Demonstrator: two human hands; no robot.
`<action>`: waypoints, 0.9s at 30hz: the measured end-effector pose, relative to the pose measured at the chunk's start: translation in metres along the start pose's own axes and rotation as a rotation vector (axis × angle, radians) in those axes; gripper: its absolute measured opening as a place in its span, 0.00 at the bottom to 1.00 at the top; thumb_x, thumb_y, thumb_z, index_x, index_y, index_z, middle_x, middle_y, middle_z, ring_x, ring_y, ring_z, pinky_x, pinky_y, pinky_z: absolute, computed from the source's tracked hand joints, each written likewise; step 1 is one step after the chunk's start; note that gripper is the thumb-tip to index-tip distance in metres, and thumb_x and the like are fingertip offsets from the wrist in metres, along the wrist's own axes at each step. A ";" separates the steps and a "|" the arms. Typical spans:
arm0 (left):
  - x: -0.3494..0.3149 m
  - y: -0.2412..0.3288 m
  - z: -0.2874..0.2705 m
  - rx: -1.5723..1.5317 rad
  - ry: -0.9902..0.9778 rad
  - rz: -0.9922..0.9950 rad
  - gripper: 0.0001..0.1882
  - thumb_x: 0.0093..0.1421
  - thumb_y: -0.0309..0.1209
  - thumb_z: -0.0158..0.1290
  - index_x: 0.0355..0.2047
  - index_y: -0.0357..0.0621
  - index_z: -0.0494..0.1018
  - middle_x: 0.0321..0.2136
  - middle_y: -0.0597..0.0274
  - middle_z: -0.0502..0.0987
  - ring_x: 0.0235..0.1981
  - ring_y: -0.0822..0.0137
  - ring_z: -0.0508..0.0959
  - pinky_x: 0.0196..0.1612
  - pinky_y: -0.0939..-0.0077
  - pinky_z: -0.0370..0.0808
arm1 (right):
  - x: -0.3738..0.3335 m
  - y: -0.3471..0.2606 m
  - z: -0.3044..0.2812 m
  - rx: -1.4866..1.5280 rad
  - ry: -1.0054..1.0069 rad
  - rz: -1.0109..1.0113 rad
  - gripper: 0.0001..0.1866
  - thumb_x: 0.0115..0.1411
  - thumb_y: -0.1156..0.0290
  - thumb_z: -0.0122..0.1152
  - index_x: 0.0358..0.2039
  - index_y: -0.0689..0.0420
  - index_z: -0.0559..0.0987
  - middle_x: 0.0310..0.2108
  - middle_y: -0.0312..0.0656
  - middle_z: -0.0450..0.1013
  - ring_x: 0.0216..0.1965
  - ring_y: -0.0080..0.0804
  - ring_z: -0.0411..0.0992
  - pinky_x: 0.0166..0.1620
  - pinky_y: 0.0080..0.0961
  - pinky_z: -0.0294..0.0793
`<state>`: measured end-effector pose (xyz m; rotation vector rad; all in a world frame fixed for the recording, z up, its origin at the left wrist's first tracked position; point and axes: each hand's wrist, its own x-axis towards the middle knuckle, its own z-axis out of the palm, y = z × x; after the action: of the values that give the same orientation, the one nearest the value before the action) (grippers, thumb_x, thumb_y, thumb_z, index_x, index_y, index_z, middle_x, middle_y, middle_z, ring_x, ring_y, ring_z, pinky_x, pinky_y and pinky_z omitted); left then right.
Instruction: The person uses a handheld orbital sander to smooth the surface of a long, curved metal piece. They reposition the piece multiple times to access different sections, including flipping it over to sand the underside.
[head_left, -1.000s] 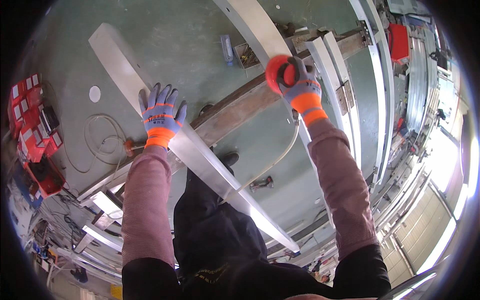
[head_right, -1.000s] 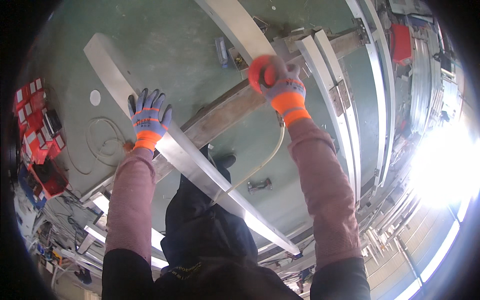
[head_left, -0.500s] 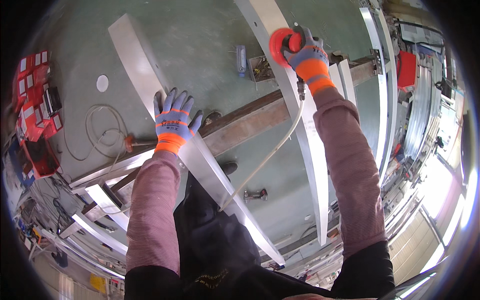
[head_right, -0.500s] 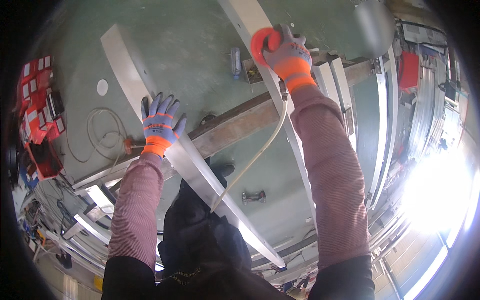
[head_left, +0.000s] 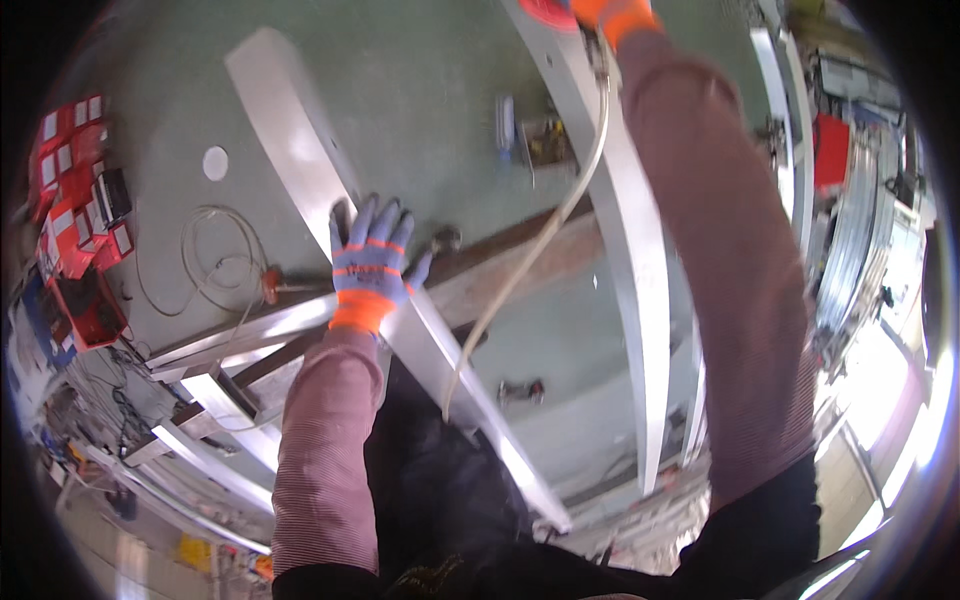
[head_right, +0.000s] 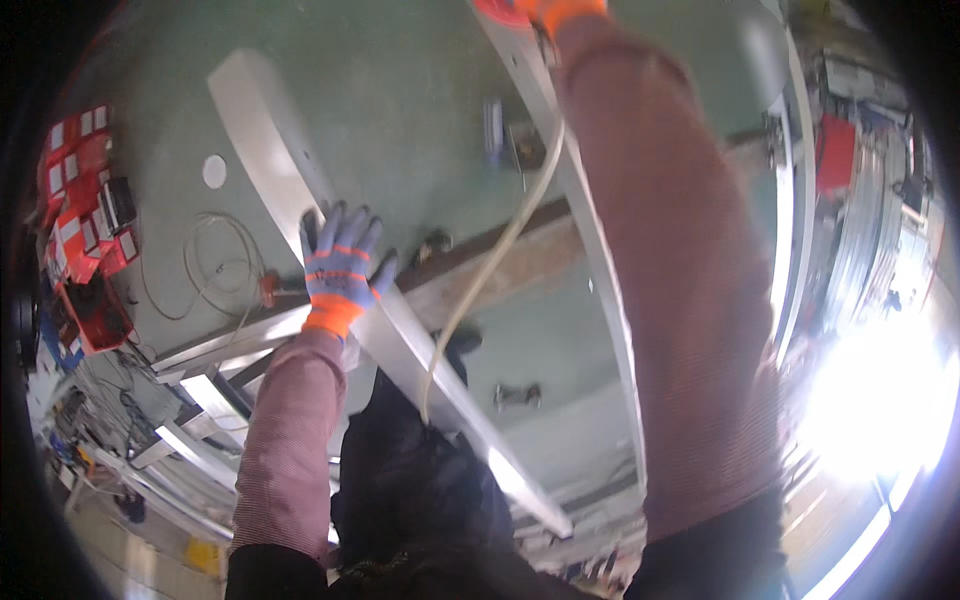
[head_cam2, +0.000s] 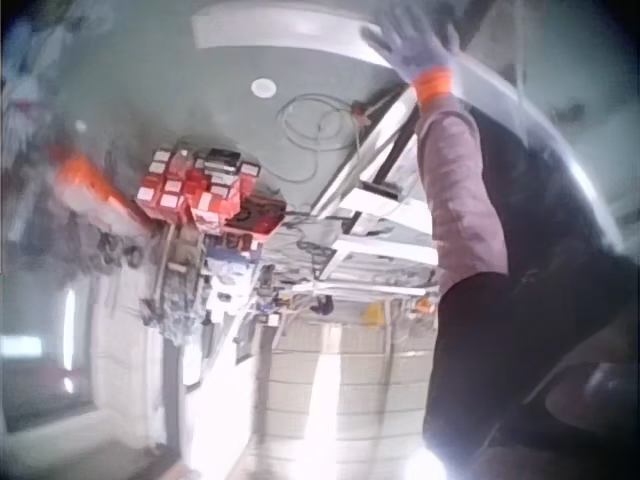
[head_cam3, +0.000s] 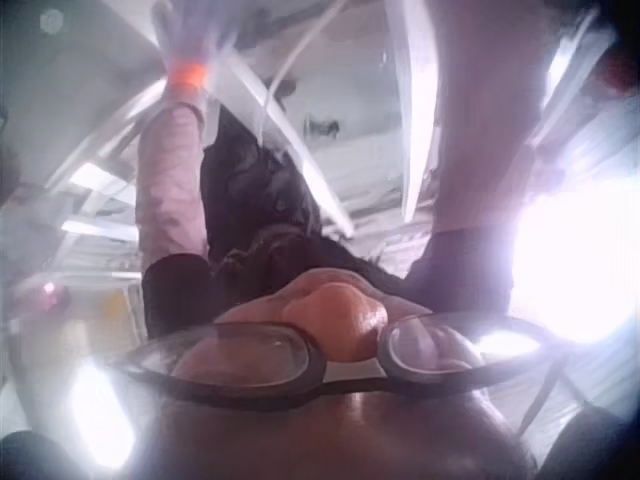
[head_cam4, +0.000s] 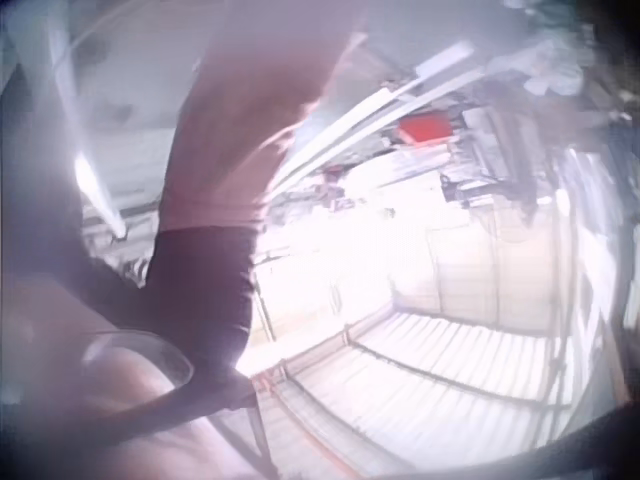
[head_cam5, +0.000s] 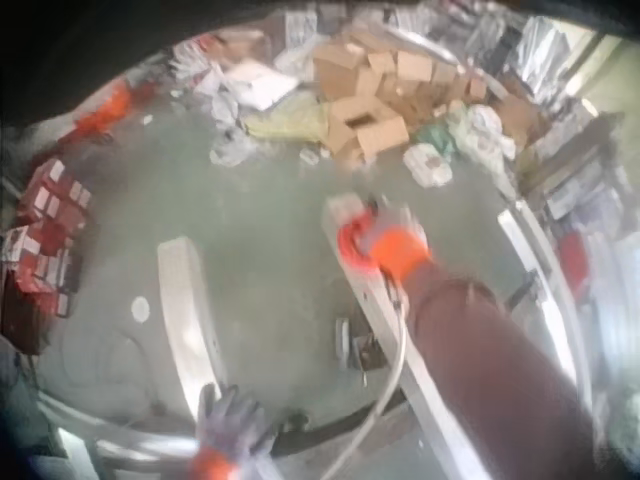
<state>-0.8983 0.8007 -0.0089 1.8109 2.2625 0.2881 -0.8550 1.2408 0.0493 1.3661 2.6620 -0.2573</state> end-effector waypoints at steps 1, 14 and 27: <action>0.004 0.007 0.005 -0.026 0.009 0.021 0.24 0.51 0.48 0.61 0.46 0.52 0.79 0.54 0.63 0.76 0.63 0.52 0.67 0.68 0.33 0.52 | 0.009 0.017 0.001 -0.062 -0.076 0.006 0.31 0.52 0.54 0.64 0.56 0.48 0.73 0.50 0.53 0.76 0.51 0.55 0.76 0.53 0.45 0.76; -0.009 0.005 0.015 0.159 0.022 0.053 0.20 0.58 0.46 0.58 0.50 0.60 0.78 0.56 0.70 0.75 0.64 0.53 0.66 0.70 0.41 0.50 | -0.207 0.089 0.019 0.152 0.065 0.236 0.35 0.49 0.54 0.67 0.58 0.43 0.70 0.47 0.58 0.75 0.48 0.59 0.76 0.50 0.46 0.77; 0.011 -0.057 0.074 0.399 -0.015 0.245 0.22 0.59 0.47 0.56 0.53 0.58 0.77 0.55 0.62 0.77 0.62 0.55 0.70 0.67 0.54 0.60 | -0.572 0.233 0.093 0.316 0.030 0.830 0.39 0.46 0.59 0.75 0.61 0.39 0.70 0.52 0.53 0.70 0.51 0.57 0.74 0.53 0.45 0.78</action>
<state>-0.9318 0.7994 -0.0973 2.2799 2.2045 -0.1512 -0.3299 0.9017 0.0520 2.4171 1.8813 -0.5537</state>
